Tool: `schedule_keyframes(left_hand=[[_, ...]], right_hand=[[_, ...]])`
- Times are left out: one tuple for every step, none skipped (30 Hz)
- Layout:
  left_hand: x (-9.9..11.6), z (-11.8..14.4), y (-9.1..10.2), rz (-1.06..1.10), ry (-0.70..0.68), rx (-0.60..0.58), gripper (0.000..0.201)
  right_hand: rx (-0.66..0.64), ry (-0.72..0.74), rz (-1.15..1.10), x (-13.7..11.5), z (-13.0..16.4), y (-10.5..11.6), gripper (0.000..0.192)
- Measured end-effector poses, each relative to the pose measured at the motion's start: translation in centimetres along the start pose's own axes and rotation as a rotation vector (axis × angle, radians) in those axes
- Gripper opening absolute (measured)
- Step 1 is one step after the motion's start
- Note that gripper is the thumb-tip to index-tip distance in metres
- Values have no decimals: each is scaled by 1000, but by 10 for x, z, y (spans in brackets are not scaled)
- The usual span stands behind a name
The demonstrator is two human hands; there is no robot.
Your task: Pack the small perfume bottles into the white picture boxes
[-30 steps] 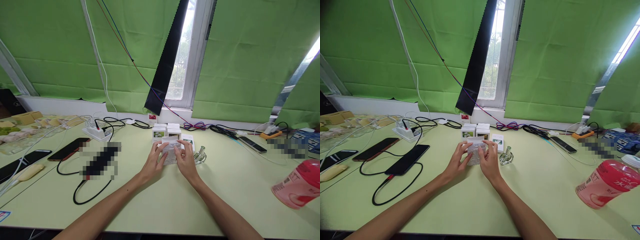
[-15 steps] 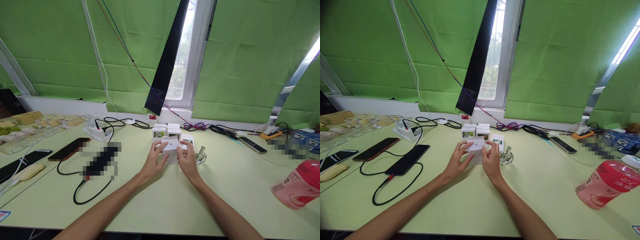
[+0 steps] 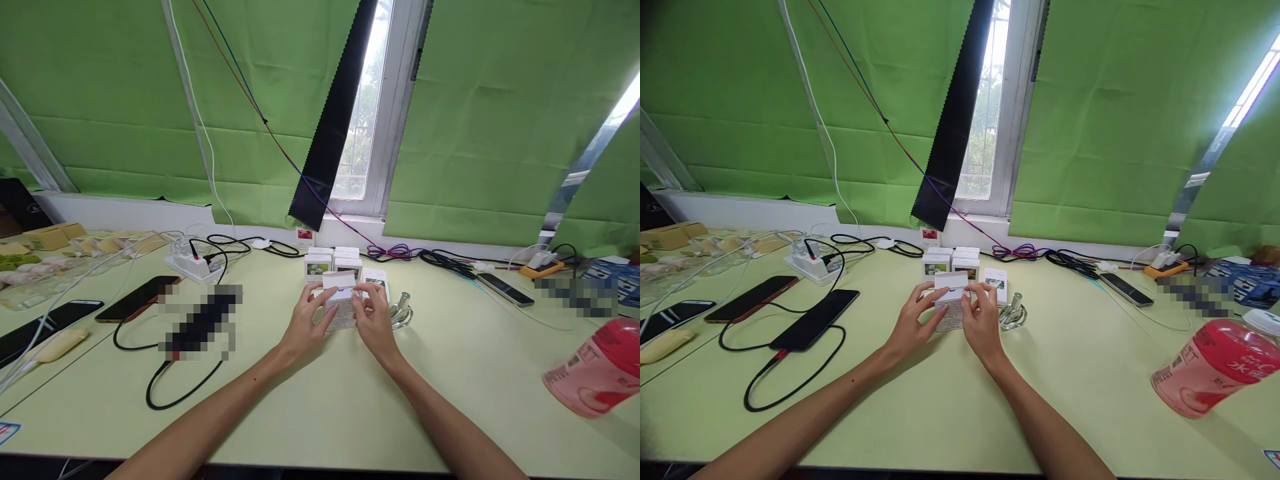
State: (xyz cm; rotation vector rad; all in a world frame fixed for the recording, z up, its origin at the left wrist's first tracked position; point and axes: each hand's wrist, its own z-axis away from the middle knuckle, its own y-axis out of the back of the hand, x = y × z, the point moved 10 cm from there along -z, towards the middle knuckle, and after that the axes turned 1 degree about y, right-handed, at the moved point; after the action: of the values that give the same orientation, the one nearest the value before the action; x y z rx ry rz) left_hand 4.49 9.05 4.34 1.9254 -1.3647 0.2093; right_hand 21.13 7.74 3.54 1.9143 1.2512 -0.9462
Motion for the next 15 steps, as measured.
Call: schedule_keyframes(left_hand=[[0,0,1,-4,-8,6,32],[1,0,1,-8,-14,12,31],[1,0,1,-10,-16,17,30],[1,0,2,-11,-17,20,29],[1,0,2,-11,-17,21,29],[2,0,2,-12,-16,20,28],[2,0,1,-11,-14,17,27],[3,0,1,-11,-11,13,27],[3,0,1,-10,-9,8,27],[3,0,1,-8,-5,5,27],[3,0,1,-5,-3,4,26],[3,0,0,0,-1,1,26],[3,0,0,7,0,-2,25],[3,0,0,14,0,-3,25],[3,0,0,22,3,-5,24]], right_hand=[[-2,4,1,-1,0,0,21],[-5,7,2,-1,-1,0,21],[-8,9,3,-1,-1,-1,21],[-11,8,4,-1,-1,-1,21],[-13,6,6,-1,-1,-1,21],[-15,4,9,0,-2,-1,22],[-16,4,13,0,-2,-1,22],[-17,3,17,0,-2,-1,22],[-15,4,21,0,-2,-1,22],[-15,4,23,0,-2,-1,22],[-15,4,23,0,-2,-1,22],[-15,3,23,-1,-2,-1,22],[-15,3,22,-1,-2,-1,22],[-15,2,22,-1,-1,-1,22],[-12,3,21,-1,-1,-1,22]])
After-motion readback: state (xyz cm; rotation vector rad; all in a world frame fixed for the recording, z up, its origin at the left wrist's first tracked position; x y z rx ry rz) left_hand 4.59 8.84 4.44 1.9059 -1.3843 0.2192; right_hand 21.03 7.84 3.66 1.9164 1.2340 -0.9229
